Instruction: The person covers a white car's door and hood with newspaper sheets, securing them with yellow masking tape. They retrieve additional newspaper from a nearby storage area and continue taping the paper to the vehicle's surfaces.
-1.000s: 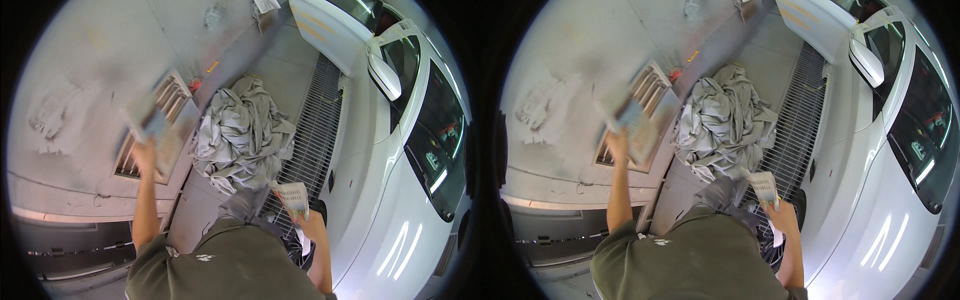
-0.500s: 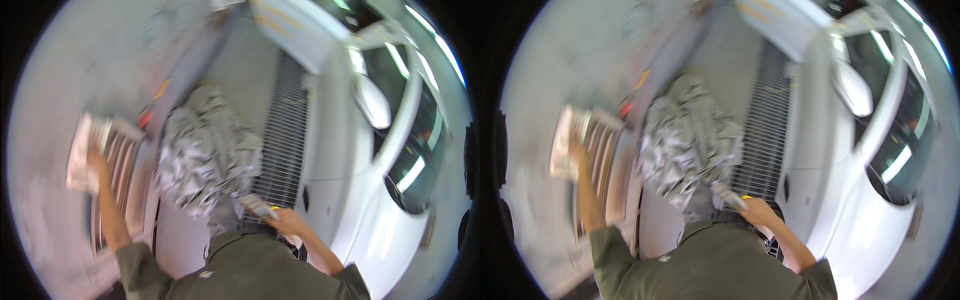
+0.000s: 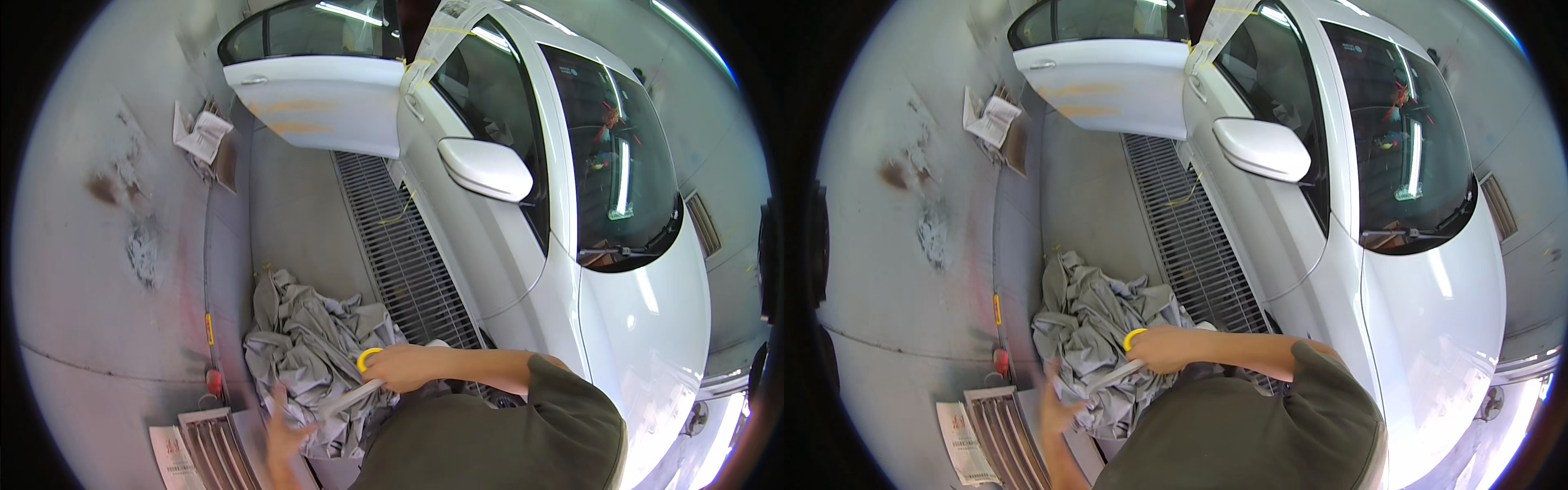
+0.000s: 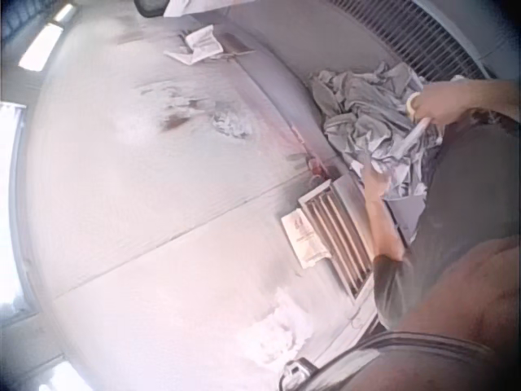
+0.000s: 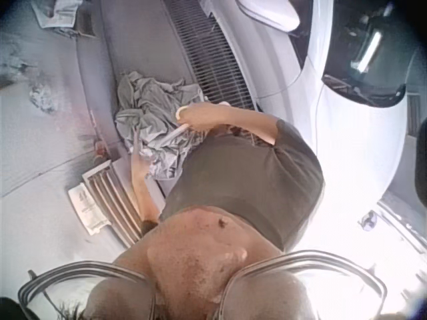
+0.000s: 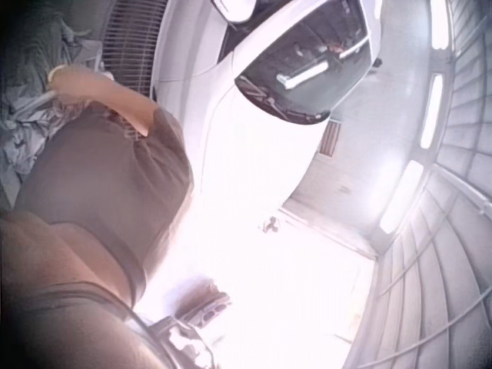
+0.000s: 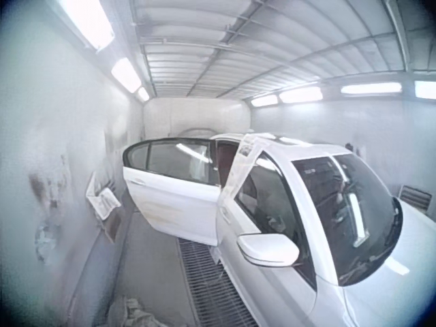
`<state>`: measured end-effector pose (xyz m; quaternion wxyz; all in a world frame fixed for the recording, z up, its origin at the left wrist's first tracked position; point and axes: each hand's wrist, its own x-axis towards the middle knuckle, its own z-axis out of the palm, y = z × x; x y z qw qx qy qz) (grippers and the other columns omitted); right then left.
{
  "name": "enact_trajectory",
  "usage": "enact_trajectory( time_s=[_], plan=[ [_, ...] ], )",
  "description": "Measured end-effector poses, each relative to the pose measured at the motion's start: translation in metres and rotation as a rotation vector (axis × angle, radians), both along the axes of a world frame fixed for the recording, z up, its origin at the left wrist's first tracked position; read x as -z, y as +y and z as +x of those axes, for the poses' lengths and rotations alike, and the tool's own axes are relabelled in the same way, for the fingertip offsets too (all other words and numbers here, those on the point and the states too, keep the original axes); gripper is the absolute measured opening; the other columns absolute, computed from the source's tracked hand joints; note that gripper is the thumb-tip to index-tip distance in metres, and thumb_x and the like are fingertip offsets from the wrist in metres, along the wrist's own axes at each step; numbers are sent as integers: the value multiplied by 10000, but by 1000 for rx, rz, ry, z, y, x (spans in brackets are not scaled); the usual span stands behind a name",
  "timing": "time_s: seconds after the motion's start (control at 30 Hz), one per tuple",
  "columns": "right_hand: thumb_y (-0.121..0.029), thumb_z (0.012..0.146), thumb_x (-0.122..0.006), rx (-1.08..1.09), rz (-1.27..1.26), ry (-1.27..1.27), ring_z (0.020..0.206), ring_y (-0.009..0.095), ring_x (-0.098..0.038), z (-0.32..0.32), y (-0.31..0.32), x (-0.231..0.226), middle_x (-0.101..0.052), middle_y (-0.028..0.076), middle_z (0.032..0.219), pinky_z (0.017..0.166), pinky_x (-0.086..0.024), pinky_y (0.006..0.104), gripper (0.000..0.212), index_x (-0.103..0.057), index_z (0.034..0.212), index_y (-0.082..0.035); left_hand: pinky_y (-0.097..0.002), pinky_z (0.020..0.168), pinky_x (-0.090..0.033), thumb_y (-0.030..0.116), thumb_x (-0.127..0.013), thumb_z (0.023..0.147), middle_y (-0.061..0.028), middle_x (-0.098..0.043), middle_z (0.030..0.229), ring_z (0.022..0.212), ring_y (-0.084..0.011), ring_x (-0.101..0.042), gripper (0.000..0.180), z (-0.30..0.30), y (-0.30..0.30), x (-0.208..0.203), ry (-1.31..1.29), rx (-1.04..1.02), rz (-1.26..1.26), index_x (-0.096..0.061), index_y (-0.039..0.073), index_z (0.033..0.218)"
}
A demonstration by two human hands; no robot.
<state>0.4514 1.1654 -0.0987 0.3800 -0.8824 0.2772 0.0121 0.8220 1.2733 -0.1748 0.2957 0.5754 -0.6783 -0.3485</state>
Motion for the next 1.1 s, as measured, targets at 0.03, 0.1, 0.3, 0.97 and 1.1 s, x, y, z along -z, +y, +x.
enact_trajectory(
  time_s=[0.03, 0.1, 0.3, 0.97, 1.1],
  plan=[
    [-159, 876, -674, 20, -36, -29, 1021, 375, -663, -6, -17, -8, -655, 131, 1113, 851, -527, 510, 255, -679, 1128, -119, -400, 1144, -420, 94, -814, 858, -193, -608, 1442, 1369, -264, -558, 614, -46, -17, -4, -8, 158, -7, -562, -33, 1403],
    [-182, 856, -722, 38, -116, -128, 1033, 374, -662, -26, -49, -23, -637, 139, 1122, 852, -529, 501, 290, -687, 1133, -103, -366, 1026, -483, 92, -794, 899, -152, -700, 1259, 1176, -235, -646, 407, -108, -47, -18, 274, -48, 75, -644, -39, 1255],
    [-331, 763, -883, 871, -528, -512, 1152, 372, -569, -150, -116, -20, -585, 172, 1256, 989, -495, 443, 744, -587, 1399, -85, -300, 754, -507, 151, -708, 1003, -59, -729, 986, 845, -133, -640, 218, -165, -105, -69, 445, -574, -139, -697, -53, 1078],
    [-299, 1076, -599, 671, 1485, -1200, 1276, 200, -579, -119, -306, 147, -589, 52, 1449, 1061, -482, 475, 493, -487, 1510, -95, -383, 850, -593, 221, -601, 1080, -186, -692, 1237, 1000, -223, -711, 421, -229, -349, -27, 1139, -657, 96, -584, -136, 1303],
    [-259, 1064, -622, 849, 1310, -1085, 1118, 190, -674, -91, -400, 131, -684, 64, 1266, 959, -560, 434, 407, -580, 1402, -36, -374, 809, -598, 233, -607, 1080, -193, -696, 1194, 958, -216, -706, 420, -169, -449, 43, 1118, -727, 88, -602, -149, 1253]
  ],
)
